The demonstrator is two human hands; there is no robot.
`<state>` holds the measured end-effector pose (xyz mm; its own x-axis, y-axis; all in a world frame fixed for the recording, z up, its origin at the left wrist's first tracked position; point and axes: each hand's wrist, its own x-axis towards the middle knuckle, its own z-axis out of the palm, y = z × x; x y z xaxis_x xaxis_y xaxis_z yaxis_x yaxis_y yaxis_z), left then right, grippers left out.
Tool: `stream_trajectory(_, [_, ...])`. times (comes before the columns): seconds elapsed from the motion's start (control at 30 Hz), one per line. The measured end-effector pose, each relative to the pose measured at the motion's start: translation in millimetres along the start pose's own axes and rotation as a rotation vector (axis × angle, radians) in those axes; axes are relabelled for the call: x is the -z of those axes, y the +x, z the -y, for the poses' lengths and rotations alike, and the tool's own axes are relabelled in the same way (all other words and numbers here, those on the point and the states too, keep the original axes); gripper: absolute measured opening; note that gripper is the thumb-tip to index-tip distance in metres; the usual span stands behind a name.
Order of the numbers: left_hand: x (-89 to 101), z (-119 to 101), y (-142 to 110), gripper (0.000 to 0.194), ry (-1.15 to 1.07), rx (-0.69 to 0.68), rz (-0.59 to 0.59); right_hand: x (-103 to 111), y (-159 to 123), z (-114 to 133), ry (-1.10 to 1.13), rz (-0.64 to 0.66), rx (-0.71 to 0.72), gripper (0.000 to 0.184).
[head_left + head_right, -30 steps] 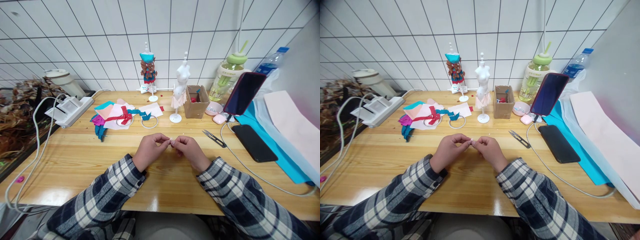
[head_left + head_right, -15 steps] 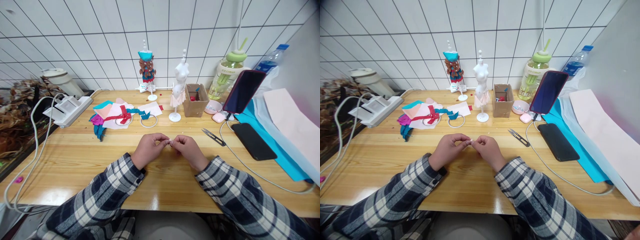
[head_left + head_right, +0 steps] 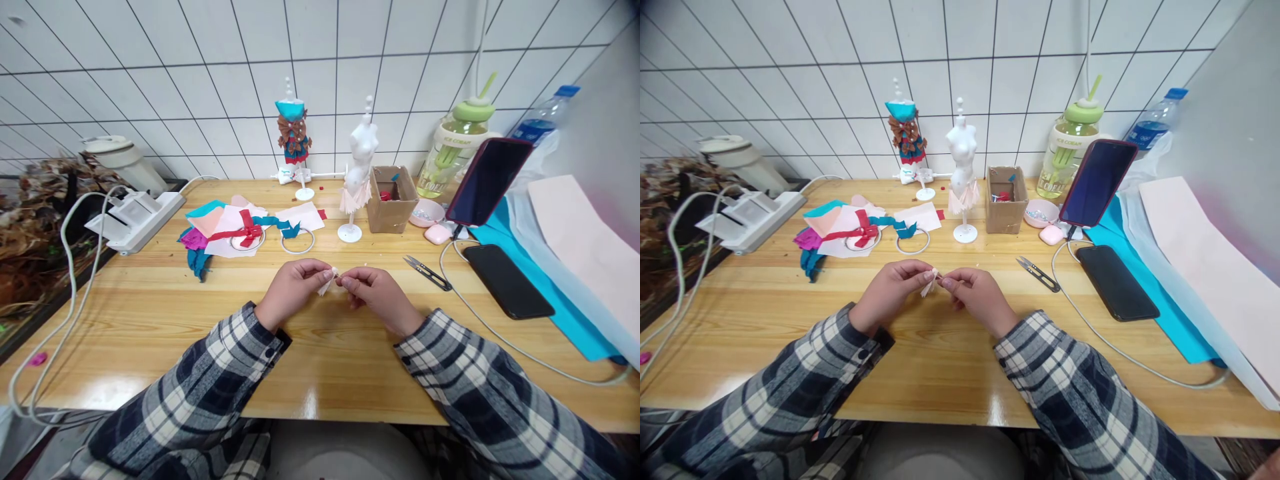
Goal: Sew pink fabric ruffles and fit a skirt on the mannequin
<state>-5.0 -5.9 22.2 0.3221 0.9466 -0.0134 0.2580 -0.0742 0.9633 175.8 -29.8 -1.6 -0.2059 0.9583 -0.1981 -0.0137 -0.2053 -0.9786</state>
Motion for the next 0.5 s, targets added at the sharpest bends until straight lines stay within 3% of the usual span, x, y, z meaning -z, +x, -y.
stream_trajectory(0.23, [5.5,-2,-2,0.016,0.552,-0.470,0.057,8,4,-1,0.034,-0.020,-0.087,0.031])
stream_trajectory(0.33, [8.8,-7,-4,0.018,0.800,-0.535,0.128,10,4,0,-0.194,-0.040,-0.022,0.022])
stream_trajectory(0.5, [10.7,-8,-3,0.024,0.938,-0.565,0.254,15,5,0,-0.540,-0.032,0.127,0.009])
